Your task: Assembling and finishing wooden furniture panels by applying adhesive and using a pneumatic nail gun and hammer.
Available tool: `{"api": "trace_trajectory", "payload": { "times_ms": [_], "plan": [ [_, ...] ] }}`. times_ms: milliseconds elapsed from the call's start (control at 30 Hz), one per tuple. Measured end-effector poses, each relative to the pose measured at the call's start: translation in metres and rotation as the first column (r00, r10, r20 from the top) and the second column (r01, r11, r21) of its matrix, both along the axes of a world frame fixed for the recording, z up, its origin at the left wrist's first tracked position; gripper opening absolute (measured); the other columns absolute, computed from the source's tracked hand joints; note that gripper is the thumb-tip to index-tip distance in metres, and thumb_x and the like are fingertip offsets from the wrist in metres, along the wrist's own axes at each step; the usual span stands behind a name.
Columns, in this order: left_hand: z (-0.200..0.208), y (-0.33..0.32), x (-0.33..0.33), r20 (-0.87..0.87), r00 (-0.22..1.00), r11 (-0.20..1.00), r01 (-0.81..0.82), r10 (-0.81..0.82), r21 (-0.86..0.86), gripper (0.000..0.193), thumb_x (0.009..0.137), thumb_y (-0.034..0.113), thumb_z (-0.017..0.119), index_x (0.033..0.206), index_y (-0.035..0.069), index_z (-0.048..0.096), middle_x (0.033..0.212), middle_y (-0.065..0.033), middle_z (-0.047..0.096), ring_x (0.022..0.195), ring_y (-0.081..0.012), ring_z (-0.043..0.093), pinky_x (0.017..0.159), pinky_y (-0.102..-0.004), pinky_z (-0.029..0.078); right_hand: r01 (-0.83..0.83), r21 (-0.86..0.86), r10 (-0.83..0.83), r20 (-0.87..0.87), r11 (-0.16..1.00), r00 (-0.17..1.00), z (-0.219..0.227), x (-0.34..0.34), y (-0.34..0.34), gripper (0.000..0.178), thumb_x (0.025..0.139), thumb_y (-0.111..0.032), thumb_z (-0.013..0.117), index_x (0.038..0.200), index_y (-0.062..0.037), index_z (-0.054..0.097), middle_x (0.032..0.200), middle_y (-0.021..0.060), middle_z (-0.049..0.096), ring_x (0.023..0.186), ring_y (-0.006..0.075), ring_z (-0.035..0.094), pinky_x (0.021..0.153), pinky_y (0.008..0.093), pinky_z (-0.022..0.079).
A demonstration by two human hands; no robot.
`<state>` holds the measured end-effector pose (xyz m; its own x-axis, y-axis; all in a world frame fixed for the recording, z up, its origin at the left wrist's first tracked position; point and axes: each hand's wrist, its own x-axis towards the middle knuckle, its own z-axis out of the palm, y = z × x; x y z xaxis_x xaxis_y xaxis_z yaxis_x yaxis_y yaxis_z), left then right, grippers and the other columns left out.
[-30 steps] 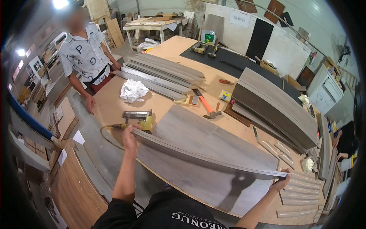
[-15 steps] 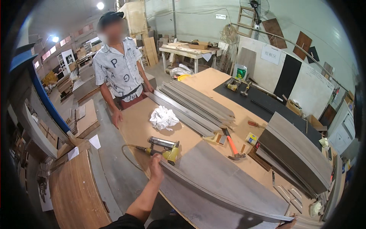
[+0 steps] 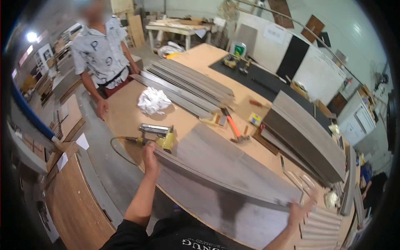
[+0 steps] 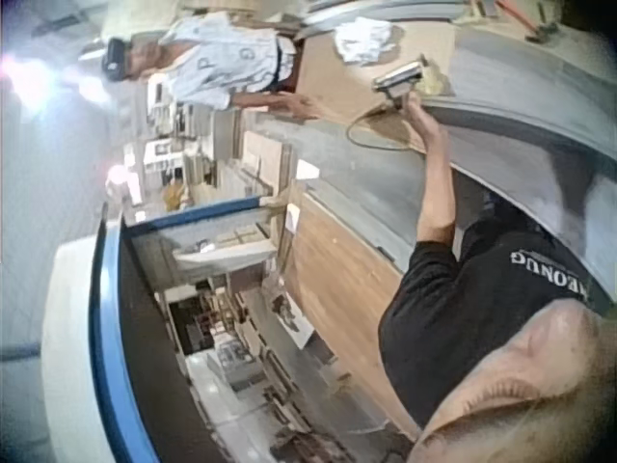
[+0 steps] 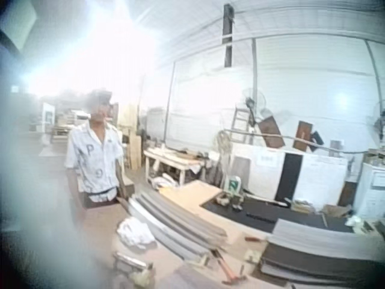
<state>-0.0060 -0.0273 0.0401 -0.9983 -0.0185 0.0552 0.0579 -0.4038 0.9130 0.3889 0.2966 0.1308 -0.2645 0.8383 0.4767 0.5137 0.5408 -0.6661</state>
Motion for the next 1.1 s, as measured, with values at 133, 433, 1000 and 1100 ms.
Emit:
{"api": "trace_trajectory", "payload": {
  "times_ms": [133,433,1000,1100],
  "plan": [
    [0.041,-0.009,-0.012,0.052,0.884,0.883,0.457,-0.464,0.104,0.027,0.092,0.03,0.041,0.083,0.009,0.054,0.087,-0.0045,0.058,0.085,-0.0161,0.054,0.082,-0.0318,0.041,-0.544,-0.184,0.531,0.604,0.819,0.594,0.05,-0.107,-0.069,0.061,0.057,-0.037,0.081,0.106,-0.0081,0.06,0.099,0.0108,0.063,0.096,0.0307,0.058,0.086,0.0416,0.043],
    [0.072,0.236,-0.094,-0.048,0.11,0.03,-0.159,-0.993,-0.987,0.025,0.08,0.02,0.057,0.099,0.007,0.066,0.099,-0.0126,0.065,0.094,-0.0296,0.061,0.08,-0.0413,0.048,-0.446,-0.366,0.556,0.706,0.817,0.439,0.039,-0.149,-0.101,0.02,0.067,-0.026,0.068,0.083,-0.0144,0.064,0.076,0.0048,0.065,0.073,0.0262,0.064,0.066,0.04,0.05],
    [0.247,0.043,-0.047,-0.166,0.284,0.222,0.18,-0.944,-0.958,0.029,0.075,0.001,0.06,0.101,0.0,0.049,0.084,-0.0167,0.052,0.076,-0.0392,0.053,0.065,-0.037,0.044,-0.601,-0.254,0.594,0.649,0.758,0.475,0.035,-0.166,-0.088,0.035,0.065,-0.04,0.076,0.08,-0.0128,0.06,0.067,0.0039,0.063,0.062,0.0253,0.063,0.056,0.0377,0.048],
    [0.229,-0.025,-0.042,-0.096,0.375,0.108,0.011,-0.922,-0.994,0.018,0.079,0.01,0.064,0.09,0.0,0.054,0.072,-0.0167,0.052,0.067,-0.0366,0.054,0.061,-0.0345,0.044,-0.619,-0.141,0.534,0.671,0.772,0.514,0.025,-0.166,-0.09,0.043,0.057,-0.046,0.079,0.064,-0.0108,0.056,0.059,0.0043,0.059,0.054,0.025,0.059,0.051,0.0359,0.046]
  ]
}}
